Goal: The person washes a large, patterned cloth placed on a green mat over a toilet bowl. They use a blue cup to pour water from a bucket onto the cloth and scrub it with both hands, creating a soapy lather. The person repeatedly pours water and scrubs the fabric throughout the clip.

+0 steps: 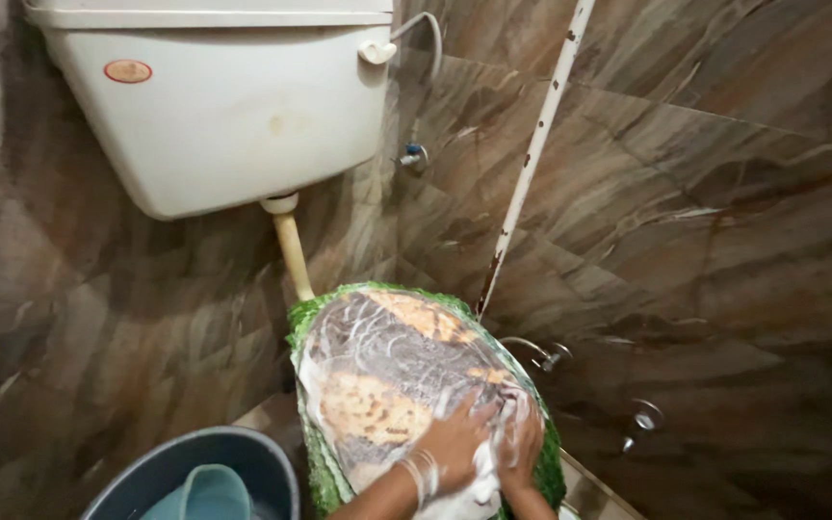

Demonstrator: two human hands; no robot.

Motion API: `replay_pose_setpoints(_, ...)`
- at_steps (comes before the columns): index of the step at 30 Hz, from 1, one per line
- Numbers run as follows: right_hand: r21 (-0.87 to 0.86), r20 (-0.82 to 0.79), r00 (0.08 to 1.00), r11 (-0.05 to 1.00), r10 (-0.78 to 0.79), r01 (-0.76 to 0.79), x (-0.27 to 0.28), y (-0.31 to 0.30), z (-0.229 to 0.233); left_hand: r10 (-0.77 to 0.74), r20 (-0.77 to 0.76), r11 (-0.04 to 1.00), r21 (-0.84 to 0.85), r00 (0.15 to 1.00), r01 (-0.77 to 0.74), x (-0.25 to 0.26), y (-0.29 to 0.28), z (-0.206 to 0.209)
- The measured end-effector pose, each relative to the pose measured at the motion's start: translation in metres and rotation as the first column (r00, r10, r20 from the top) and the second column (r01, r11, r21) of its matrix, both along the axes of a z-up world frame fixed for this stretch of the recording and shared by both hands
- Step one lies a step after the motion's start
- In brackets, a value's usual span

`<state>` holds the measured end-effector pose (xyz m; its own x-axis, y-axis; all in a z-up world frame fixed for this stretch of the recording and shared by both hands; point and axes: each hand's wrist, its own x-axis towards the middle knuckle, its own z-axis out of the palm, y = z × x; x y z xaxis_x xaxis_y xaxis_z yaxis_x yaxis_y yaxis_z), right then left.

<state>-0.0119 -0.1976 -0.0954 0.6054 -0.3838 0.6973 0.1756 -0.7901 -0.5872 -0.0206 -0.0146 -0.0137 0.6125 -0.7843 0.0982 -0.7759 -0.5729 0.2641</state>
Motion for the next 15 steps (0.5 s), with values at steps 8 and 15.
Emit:
replay_pose_setpoints(8,-0.106,-0.094,0.992,0.991,-0.089,0.079,0.001,0.005,0.012,0.425,0.102,0.904,-0.104,0.899,-0.416,0.124,0.064,0.013)
replay_pose_setpoints(15,-0.039,-0.085,0.996,0.999,-0.017,0.013,-0.018,0.029,0.059,0.449,0.009,0.893,0.021,0.894,-0.449,-0.006,0.110,0.019)
